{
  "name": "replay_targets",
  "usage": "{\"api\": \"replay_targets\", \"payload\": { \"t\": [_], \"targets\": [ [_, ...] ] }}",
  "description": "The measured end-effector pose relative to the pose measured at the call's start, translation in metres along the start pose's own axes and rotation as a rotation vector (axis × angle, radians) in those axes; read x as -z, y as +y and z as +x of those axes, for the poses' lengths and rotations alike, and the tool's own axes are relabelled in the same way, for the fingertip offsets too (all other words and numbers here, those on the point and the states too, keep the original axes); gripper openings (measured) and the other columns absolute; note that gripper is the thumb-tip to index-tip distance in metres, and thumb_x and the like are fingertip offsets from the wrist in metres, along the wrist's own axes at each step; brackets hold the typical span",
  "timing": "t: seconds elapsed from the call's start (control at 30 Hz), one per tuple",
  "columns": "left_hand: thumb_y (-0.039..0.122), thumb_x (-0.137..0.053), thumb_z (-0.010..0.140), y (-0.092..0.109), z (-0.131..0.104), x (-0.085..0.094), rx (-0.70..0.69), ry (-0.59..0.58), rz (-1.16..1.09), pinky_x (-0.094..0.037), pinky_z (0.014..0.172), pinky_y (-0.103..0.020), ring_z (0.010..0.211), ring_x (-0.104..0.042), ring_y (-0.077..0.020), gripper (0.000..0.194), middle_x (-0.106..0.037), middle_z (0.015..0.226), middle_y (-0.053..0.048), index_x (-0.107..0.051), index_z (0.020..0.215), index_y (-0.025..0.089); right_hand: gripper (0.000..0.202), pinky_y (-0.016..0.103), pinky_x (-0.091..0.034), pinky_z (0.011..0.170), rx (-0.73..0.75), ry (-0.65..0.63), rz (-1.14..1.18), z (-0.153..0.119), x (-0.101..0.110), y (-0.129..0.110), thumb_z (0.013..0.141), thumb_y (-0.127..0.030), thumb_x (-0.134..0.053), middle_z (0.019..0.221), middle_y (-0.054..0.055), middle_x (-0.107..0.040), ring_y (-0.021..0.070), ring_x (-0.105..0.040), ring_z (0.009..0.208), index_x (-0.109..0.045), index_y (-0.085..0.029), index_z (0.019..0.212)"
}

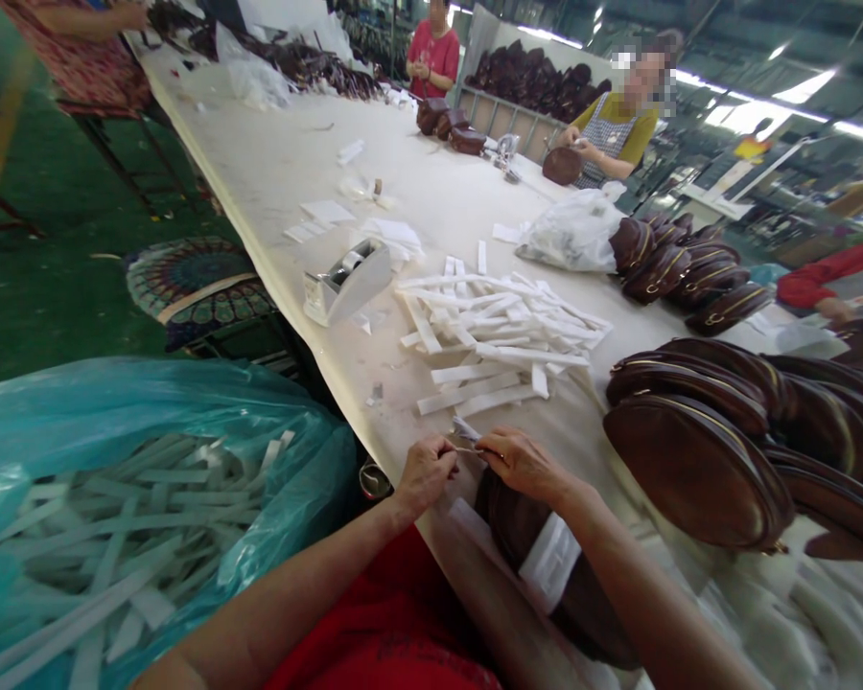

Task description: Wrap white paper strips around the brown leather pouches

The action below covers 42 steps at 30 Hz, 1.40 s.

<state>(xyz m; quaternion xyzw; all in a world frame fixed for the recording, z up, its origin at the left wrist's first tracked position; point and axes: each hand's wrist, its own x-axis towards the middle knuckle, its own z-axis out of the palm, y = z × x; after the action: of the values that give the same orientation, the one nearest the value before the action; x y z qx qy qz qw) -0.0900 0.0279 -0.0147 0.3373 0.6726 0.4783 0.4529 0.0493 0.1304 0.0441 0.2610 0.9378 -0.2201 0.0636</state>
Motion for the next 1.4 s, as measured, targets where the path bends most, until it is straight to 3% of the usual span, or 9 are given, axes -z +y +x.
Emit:
{"api": "replay_targets", "payload": {
  "t": [0.17, 0.47, 0.53, 0.6, 0.67, 0.83, 1.07, 1.23, 1.4],
  "targets": [
    [0.014, -0.048, 0.071, 0.002, 0.002, 0.003, 0.002, 0.02, -0.018, -0.046, 0.051, -0.018, 0.052, -0.056, -0.0101, 0.012, -0.056, 0.057, 0.002, -0.055, 0.062, 0.016, 0.022, 0.025, -0.04, 0.075, 0.013, -0.012, -0.08, 0.005, -0.002, -0.004, 0.088, -0.019, -0.047, 0.084, 0.005, -0.064, 0.0158, -0.059, 0.082, -0.068, -0.02, 0.087],
    [0.015, -0.049, 0.072, -0.003, 0.003, 0.004, 0.013, 0.021, -0.056, -0.046, 0.05, -0.019, 0.051, -0.055, -0.0104, 0.01, -0.054, 0.055, 0.002, -0.054, 0.064, 0.015, 0.021, 0.025, -0.04, 0.075, 0.001, -0.001, -0.082, 0.007, -0.005, -0.005, 0.086, -0.016, -0.046, 0.083, 0.005, -0.065, 0.0163, -0.058, 0.081, -0.067, -0.02, 0.089],
    [0.014, -0.051, 0.071, -0.001, 0.005, 0.001, 0.009, 0.011, -0.074, -0.045, 0.05, -0.018, 0.05, -0.055, -0.0097, 0.008, -0.056, 0.059, 0.003, -0.058, 0.076, 0.014, 0.021, 0.025, -0.04, 0.074, 0.0, 0.001, -0.082, 0.007, -0.005, -0.005, 0.086, -0.015, -0.046, 0.082, 0.005, -0.064, 0.0163, -0.058, 0.08, -0.066, -0.019, 0.088],
    [0.013, -0.054, 0.07, 0.002, 0.006, -0.002, -0.002, -0.013, -0.093, -0.045, 0.05, -0.018, 0.051, -0.055, -0.0084, 0.026, -0.06, 0.067, 0.003, -0.058, 0.096, 0.014, 0.021, 0.025, -0.04, 0.073, -0.004, 0.003, -0.082, 0.007, -0.005, -0.005, 0.086, -0.015, -0.046, 0.081, 0.005, -0.064, 0.0164, -0.058, 0.079, -0.066, -0.019, 0.087],
    [0.013, -0.057, 0.07, 0.006, 0.009, -0.006, -0.013, -0.055, -0.097, -0.045, 0.049, -0.017, 0.05, -0.055, -0.0078, 0.033, -0.061, 0.071, 0.002, -0.058, 0.103, 0.014, 0.02, 0.025, -0.04, 0.072, -0.009, 0.007, -0.083, 0.007, -0.005, -0.005, 0.085, -0.014, -0.046, 0.08, 0.005, -0.064, 0.0164, -0.058, 0.078, -0.066, -0.018, 0.085],
    [0.015, -0.053, 0.076, 0.012, 0.011, -0.016, -0.003, -0.106, -0.065, -0.041, 0.048, -0.017, 0.045, -0.051, -0.0076, 0.01, -0.056, 0.056, 0.003, -0.063, 0.079, 0.013, 0.019, 0.025, -0.041, 0.074, -0.034, 0.028, -0.079, 0.005, -0.005, -0.005, 0.084, -0.012, -0.047, 0.083, 0.007, -0.065, 0.0172, -0.058, 0.081, -0.065, -0.017, 0.084],
    [0.01, -0.053, 0.073, 0.017, 0.011, -0.016, 0.071, -0.047, -0.062, -0.036, 0.046, -0.017, 0.039, -0.045, -0.0064, 0.01, -0.049, 0.046, 0.007, -0.06, 0.066, 0.015, 0.019, 0.026, -0.04, 0.074, -0.063, 0.058, -0.068, 0.004, -0.011, -0.001, 0.085, -0.013, -0.047, 0.085, 0.008, -0.066, 0.0177, -0.059, 0.082, -0.065, -0.016, 0.085],
    [0.001, -0.054, 0.066, 0.021, 0.012, -0.016, 0.199, -0.1, -0.166, -0.031, 0.041, -0.018, 0.036, -0.043, -0.0064, 0.015, -0.047, 0.042, 0.007, -0.056, 0.058, 0.015, 0.019, 0.026, -0.04, 0.072, -0.069, 0.077, -0.046, 0.005, -0.014, 0.0, 0.087, -0.016, -0.046, 0.083, 0.008, -0.065, 0.0177, -0.058, 0.08, -0.065, -0.017, 0.083],
    [0.016, -0.062, 0.081, 0.021, 0.018, -0.019, 0.354, -0.135, -0.365, -0.032, 0.042, -0.017, 0.041, -0.043, -0.0061, 0.022, -0.045, 0.048, 0.007, -0.051, 0.061, 0.013, 0.017, 0.026, -0.041, 0.074, -0.063, 0.098, 0.015, 0.003, -0.013, -0.001, 0.085, -0.013, -0.048, 0.085, 0.007, -0.065, 0.0172, -0.058, 0.082, -0.065, -0.017, 0.085]
  ]
}}
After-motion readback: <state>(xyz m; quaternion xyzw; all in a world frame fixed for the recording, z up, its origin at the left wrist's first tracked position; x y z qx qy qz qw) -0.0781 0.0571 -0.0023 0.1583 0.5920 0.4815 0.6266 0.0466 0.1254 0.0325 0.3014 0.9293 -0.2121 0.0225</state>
